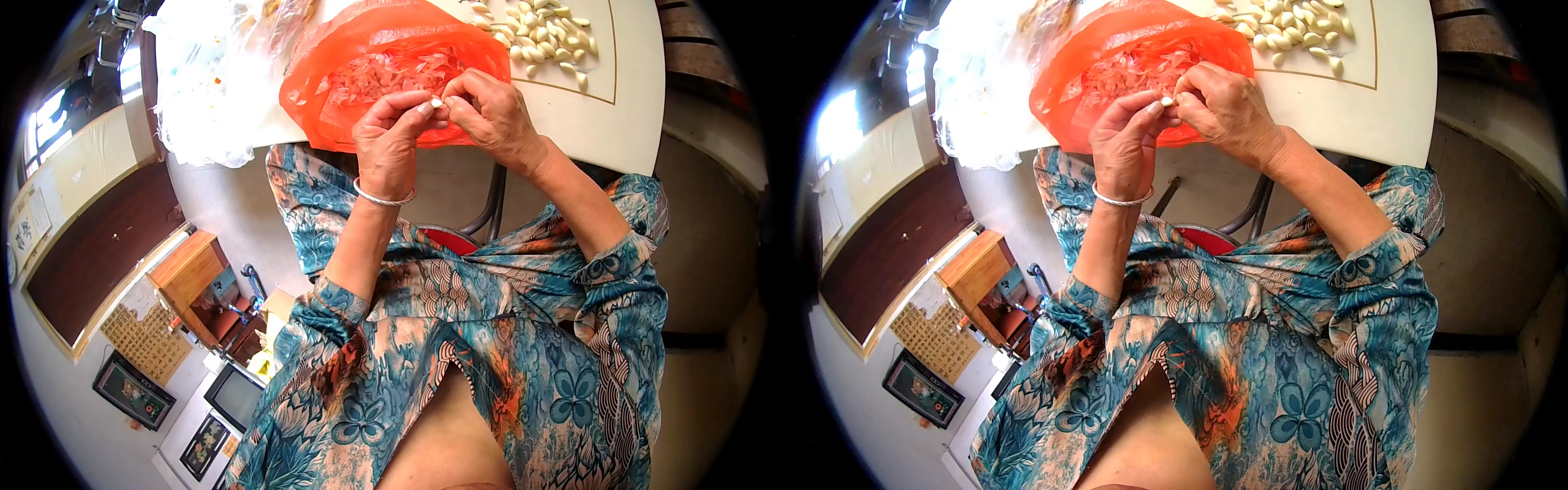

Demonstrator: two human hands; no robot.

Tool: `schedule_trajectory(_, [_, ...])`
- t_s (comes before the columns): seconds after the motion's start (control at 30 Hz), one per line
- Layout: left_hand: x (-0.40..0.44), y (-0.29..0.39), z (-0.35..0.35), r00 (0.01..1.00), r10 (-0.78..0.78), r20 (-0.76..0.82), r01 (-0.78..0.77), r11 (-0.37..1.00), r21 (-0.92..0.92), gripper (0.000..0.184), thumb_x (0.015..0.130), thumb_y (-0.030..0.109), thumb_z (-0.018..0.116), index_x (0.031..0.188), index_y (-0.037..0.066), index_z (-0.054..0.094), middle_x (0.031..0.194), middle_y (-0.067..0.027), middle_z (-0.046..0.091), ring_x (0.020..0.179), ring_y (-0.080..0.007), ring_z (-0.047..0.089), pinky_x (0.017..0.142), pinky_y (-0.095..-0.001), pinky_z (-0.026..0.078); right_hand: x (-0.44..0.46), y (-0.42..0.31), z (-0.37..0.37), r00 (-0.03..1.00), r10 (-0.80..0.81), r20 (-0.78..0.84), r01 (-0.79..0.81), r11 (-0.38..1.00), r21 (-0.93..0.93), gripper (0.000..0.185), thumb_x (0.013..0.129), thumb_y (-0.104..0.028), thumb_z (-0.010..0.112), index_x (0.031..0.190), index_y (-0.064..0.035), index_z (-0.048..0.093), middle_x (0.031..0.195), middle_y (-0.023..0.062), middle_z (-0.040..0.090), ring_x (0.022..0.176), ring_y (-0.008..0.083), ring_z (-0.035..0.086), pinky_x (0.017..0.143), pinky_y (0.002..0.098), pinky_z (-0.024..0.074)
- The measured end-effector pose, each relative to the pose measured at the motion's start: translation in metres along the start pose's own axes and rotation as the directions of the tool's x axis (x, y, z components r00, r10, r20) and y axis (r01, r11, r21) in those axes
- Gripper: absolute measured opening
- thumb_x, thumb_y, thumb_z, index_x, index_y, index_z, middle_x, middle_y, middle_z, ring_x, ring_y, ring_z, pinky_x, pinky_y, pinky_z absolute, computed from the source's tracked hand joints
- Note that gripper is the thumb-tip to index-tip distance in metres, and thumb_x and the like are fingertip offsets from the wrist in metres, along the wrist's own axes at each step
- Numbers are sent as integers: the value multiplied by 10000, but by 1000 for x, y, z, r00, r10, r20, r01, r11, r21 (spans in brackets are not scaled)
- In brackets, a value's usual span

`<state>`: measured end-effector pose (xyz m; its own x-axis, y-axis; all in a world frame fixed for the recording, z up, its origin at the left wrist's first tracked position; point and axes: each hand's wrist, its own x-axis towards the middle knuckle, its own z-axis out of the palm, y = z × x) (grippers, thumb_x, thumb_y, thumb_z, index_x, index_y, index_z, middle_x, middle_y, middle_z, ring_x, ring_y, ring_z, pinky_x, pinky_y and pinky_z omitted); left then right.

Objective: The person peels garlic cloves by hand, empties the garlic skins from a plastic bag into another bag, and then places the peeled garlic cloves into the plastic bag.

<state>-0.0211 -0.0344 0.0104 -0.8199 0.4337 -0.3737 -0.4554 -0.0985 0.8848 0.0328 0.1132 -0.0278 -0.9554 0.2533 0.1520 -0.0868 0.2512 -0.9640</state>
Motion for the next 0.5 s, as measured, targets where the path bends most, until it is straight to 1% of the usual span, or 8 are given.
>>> schedule_trajectory(0.1, [0, 1, 1, 1000, -20, 6, 20, 1000, -11, 152, 857, -28, 537, 999, -67, 574, 933, -164, 633, 820, -238, 640, 776, -324, 538, 0, 0, -1, 1000, 9, -5, -9, 1000, -2, 104, 806, -118, 555, 807, -15, 570, 765, 137, 586, 692, 287, 597, 627, 363, 482])
schedule_trajectory(0.2, [2, 0, -1, 998, -62, 7, 63, 992, -105, 175, 857, -35, 528, 1025, -66, 565, 958, -166, 626, 840, -237, 637, 778, -325, 539, -1, -2, -1, 1000, 25, -8, -25, 1000, 10, 103, 806, -117, 553, 810, -16, 571, 768, 137, 585, 691, 287, 595, 629, 364, 481])
schedule_trajectory(0.3, [2, -1, -2, 996, -84, 26, 86, 990, -115, 188, 857, -35, 527, 1041, -66, 557, 974, -167, 620, 856, -233, 632, 774, -322, 542, -1, -2, -1, 999, 38, 1, -38, 999, 21, 105, 807, -120, 553, 810, -16, 571, 767, 136, 584, 692, 283, 596, 634, 364, 480])
schedule_trajectory(0.4, [1, -1, 1, 997, -76, 32, 77, 996, -46, 183, 856, -33, 531, 1034, -67, 558, 975, -167, 617, 873, -228, 626, 777, -318, 542, -2, 0, 1, 999, 43, 5, -43, 998, 52, 106, 806, -120, 554, 807, -16, 571, 765, 135, 584, 692, 281, 596, 635, 363, 480])
schedule_trajectory(0.5, [3, -5, -6, 993, -112, 41, 115, 990, -79, 174, 853, -35, 538, 1023, -63, 560, 975, -167, 616, 875, -222, 623, 783, -311, 539, -2, 0, 2, 999, 35, 1, -35, 998, 48, 101, 802, -117, 556, 805, -17, 572, 763, 134, 584, 689, 279, 598, 631, 362, 481])
